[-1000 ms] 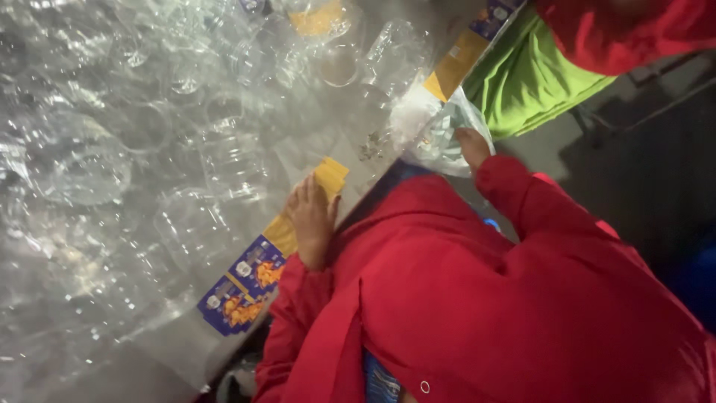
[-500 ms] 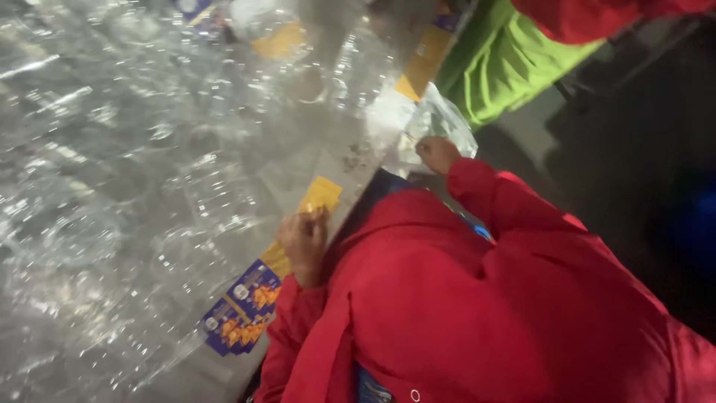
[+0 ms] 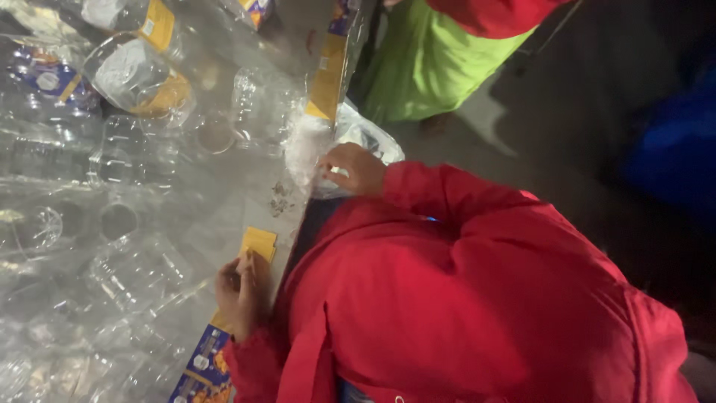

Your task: The person applies adhesive labels to clear plastic jars by hand.

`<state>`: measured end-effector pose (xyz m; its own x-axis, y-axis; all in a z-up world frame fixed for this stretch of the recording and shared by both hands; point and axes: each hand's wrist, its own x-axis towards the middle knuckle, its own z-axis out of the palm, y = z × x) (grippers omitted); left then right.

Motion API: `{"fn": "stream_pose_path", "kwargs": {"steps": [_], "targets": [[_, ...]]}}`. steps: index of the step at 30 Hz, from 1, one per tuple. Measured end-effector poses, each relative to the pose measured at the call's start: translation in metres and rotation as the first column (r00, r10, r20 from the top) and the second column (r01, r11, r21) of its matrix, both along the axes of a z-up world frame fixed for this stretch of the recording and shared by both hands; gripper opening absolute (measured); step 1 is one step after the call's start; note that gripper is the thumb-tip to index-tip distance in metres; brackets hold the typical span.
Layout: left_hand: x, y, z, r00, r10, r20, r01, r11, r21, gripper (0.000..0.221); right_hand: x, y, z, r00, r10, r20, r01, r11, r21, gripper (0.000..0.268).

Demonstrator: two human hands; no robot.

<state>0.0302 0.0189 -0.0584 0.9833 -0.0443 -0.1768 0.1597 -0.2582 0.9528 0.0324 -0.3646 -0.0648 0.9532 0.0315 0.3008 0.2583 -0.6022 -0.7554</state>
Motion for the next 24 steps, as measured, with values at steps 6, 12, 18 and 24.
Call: {"fn": "stream_pose_path", "kwargs": {"steps": [6, 12, 18, 24], "targets": [[0.022, -0.003, 0.020, 0.934, -0.318, 0.165, 0.264, 0.922, 0.284, 0.017, -0.011, 0.036, -0.019, 0.966, 0.244, 0.087, -0.237, 0.968, -0.087, 0.041], [0.022, -0.009, 0.027, 0.969, -0.209, 0.134, 0.180, 0.963, 0.201, 0.017, -0.007, 0.079, -0.026, 0.832, 0.538, 0.135, -0.454, 0.801, -0.389, 0.049], [-0.002, -0.015, 0.078, 0.807, -0.009, 0.590, -0.186, 0.945, 0.270, 0.012, 0.007, 0.119, -0.031, 0.728, 0.668, 0.152, -0.542, 0.697, -0.469, 0.061], [-0.053, 0.033, 0.127, 0.220, 0.068, 0.973, -0.050, 0.997, -0.058, 0.018, 0.013, 0.152, -0.033, 0.724, 0.679, 0.121, -0.550, 0.674, -0.494, 0.060]]}}
